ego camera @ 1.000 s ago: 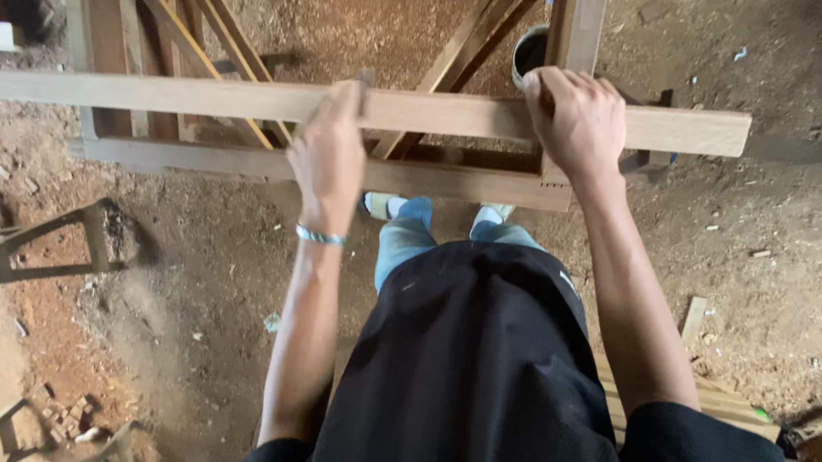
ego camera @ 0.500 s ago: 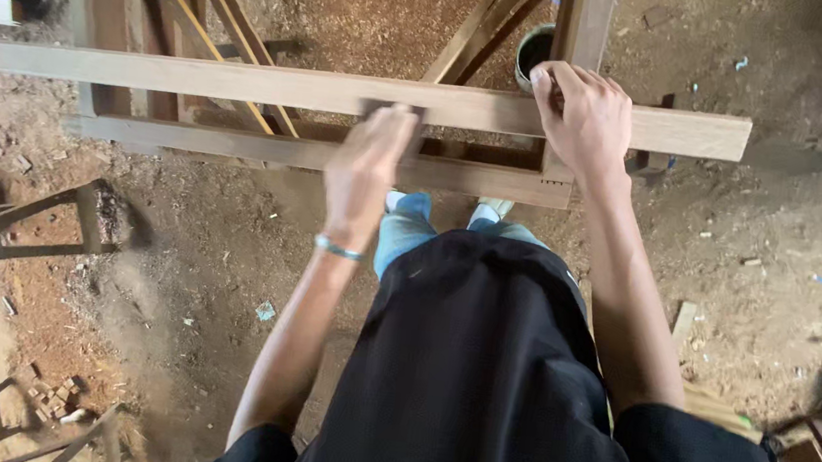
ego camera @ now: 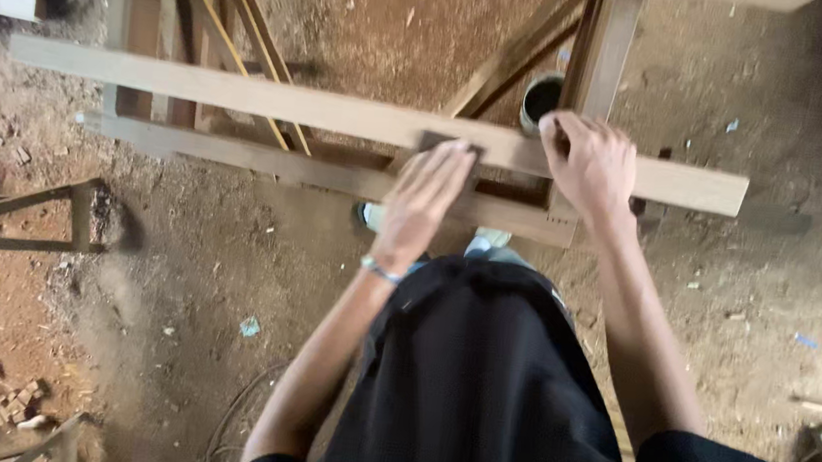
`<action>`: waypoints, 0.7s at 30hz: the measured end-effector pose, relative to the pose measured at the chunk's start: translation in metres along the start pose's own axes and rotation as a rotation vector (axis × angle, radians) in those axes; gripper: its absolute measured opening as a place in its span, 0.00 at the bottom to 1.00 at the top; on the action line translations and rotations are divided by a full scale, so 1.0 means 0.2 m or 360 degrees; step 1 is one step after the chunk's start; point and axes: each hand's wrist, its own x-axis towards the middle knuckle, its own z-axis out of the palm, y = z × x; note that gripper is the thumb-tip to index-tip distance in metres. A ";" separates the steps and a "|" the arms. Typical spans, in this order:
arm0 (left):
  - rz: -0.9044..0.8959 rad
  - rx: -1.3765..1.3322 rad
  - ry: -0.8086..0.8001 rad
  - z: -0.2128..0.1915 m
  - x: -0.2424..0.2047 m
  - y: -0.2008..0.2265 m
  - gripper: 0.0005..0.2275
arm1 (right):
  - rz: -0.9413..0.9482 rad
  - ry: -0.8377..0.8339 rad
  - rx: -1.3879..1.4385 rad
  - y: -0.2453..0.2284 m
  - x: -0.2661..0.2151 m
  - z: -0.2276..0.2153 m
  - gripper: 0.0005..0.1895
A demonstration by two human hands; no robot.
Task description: The person sands several wooden planks by hand using a small piece of sandpaper, rubbing the surface and edges before moving each plank aside.
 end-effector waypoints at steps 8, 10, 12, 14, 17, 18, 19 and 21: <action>0.0034 0.0074 0.0091 0.15 -0.07 -0.09 0.24 | -0.0018 0.0153 0.0030 -0.02 0.01 -0.03 0.12; 0.0200 0.0050 0.0056 0.27 -0.01 0.06 0.24 | 0.0005 0.0127 0.0052 -0.02 0.01 -0.03 0.12; 0.0144 0.0042 -0.0038 0.30 -0.01 0.14 0.25 | 0.0042 0.0098 0.0120 -0.01 0.01 -0.03 0.12; 0.0084 0.0000 -0.0030 0.30 -0.02 0.12 0.24 | 0.0021 0.0117 0.0075 -0.02 0.00 -0.04 0.12; -0.0201 -0.0120 0.0010 0.20 -0.10 -0.09 0.20 | -0.0004 0.0131 0.0011 -0.02 -0.01 -0.04 0.12; -0.0402 -0.0166 -0.0051 0.15 -0.14 -0.18 0.19 | -0.0007 0.0141 -0.0006 -0.02 -0.01 -0.03 0.12; -0.0415 0.0140 0.0004 0.08 -0.16 -0.28 0.22 | -0.0019 0.0147 0.0012 -0.02 0.00 -0.03 0.12; -0.0439 0.0440 0.0108 0.07 -0.16 -0.36 0.25 | -0.0045 0.0152 0.0043 0.00 0.00 -0.02 0.13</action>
